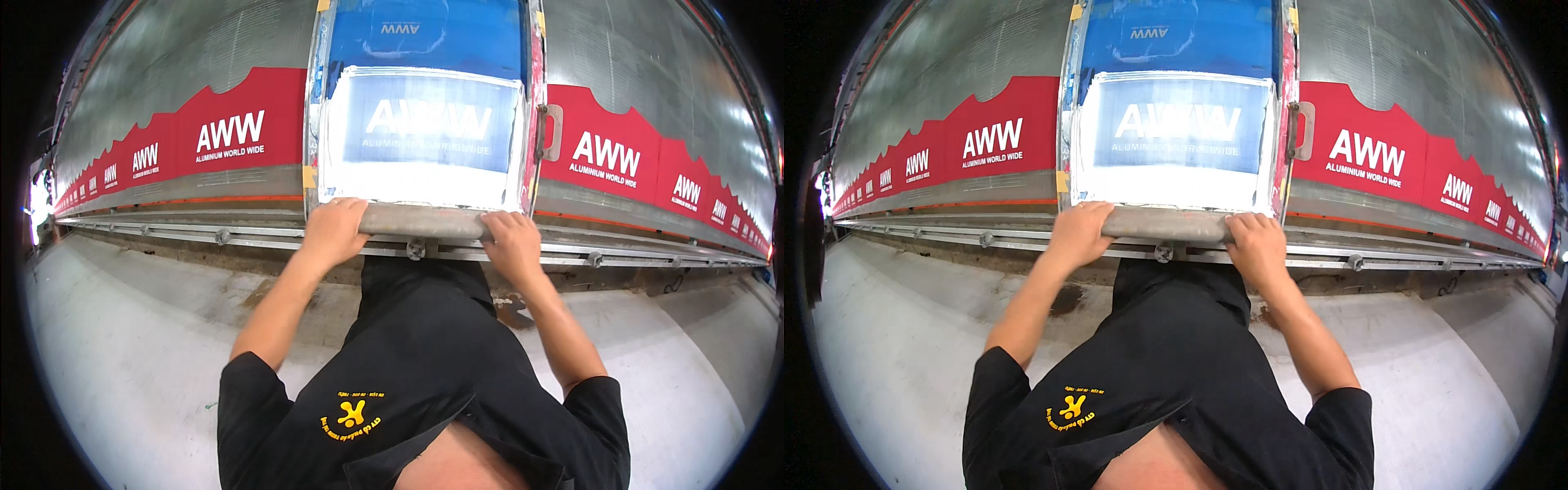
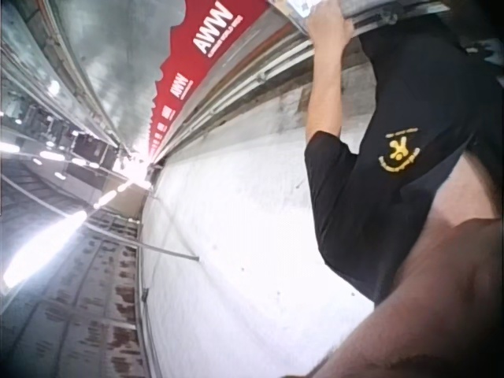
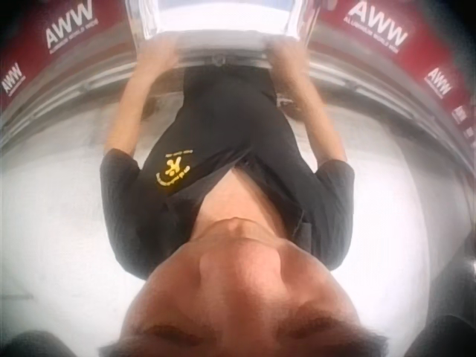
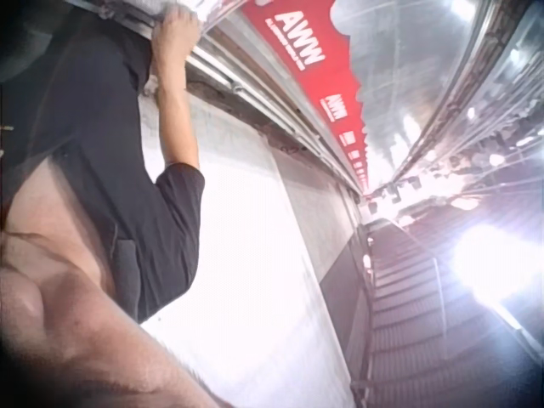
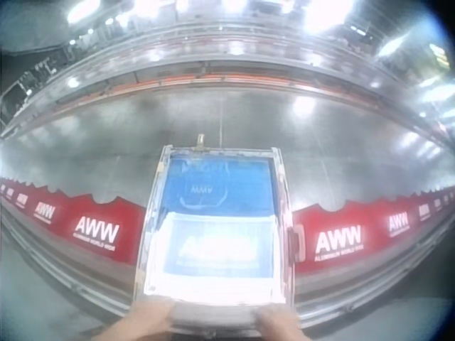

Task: The person repeatedly pulls a squeegee across a screen printing frame to transfer white ink onto a red banner with the AWW logo. The person maintains steady pressure and repositions the squeegee between passes to cover the logo area.

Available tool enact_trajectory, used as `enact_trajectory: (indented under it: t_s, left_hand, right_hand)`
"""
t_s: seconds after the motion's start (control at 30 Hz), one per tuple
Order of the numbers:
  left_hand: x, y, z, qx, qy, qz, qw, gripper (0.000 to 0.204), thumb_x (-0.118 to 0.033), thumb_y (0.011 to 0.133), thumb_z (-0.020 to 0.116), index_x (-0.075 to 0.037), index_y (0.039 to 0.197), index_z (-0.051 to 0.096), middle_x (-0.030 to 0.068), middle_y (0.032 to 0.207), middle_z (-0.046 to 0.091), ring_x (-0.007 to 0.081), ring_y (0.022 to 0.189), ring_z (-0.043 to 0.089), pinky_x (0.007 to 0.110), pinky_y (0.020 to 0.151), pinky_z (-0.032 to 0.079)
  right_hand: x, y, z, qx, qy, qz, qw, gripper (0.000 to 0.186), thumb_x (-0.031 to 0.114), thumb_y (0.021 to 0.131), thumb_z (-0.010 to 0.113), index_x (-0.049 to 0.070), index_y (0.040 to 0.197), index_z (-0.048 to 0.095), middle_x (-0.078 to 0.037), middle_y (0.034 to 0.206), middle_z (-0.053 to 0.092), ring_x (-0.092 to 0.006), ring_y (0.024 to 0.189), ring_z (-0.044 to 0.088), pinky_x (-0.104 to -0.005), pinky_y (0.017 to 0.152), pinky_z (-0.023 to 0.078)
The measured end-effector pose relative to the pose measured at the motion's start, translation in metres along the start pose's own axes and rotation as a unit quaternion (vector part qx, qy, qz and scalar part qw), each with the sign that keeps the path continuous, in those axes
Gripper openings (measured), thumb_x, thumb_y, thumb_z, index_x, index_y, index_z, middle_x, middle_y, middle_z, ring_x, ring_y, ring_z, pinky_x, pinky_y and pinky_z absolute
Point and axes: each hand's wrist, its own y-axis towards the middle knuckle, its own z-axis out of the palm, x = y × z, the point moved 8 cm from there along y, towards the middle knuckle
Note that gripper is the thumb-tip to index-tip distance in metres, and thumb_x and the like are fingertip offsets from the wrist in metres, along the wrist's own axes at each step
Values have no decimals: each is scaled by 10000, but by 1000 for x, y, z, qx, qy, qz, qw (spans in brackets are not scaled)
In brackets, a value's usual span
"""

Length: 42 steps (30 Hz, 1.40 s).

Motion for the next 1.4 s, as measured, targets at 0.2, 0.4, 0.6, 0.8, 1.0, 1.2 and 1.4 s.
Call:
enact_trajectory:
  t_s: [0.2,0.4,0.6,0.8,1.0,1.2,1.4]
  left_hand:
    - [57,136,-45,131,23,-10,991,690,-775,837,709,-85,864,704,116,883,712,303,847,709,444,694,562]
    - [118,283,-71,48,23,-24,998,659,-754,785,768,-103,883,768,99,854,738,311,860,728,457,715,577]
    - [121,300,-67,-7,88,-2,996,626,-744,804,753,-126,898,791,43,865,744,262,862,728,420,677,580]
    - [98,230,-30,38,86,-44,995,557,-679,783,787,-125,796,737,43,825,739,271,823,734,447,698,591]
    - [71,126,-8,49,37,-25,998,561,-665,775,816,-112,787,722,64,849,730,277,856,729,448,721,591]
    - [100,217,-55,91,8,-30,995,783,-860,729,738,-78,770,728,142,763,717,332,757,725,456,676,571]
    - [117,301,-67,-27,49,-22,998,662,-752,765,776,-91,805,752,100,846,746,308,822,734,462,687,573]
  right_hand:
    - [-48,128,-41,7,-32,39,999,361,413,800,894,97,878,737,-84,804,719,-307,759,706,-444,660,534]
    - [-117,270,-51,-24,-64,99,993,490,507,808,876,48,878,721,-92,828,723,-288,784,692,-422,686,560]
    - [-124,287,-31,-62,-124,115,984,515,511,760,900,44,875,717,-73,810,697,-273,821,676,-408,727,561]
    - [-107,210,-2,-81,-116,74,987,419,402,702,941,102,861,696,-40,835,693,-250,851,673,-407,745,538]
    - [-42,107,-1,-119,-46,34,991,454,289,586,974,112,846,647,-46,797,659,-265,792,631,-408,715,487]
    - [-88,213,-34,-7,-64,76,995,493,509,747,915,72,767,688,-91,795,712,-266,754,695,-419,682,564]
    - [-121,279,-42,-85,-105,124,983,522,530,764,899,51,903,745,-76,843,733,-253,844,704,-393,714,570]
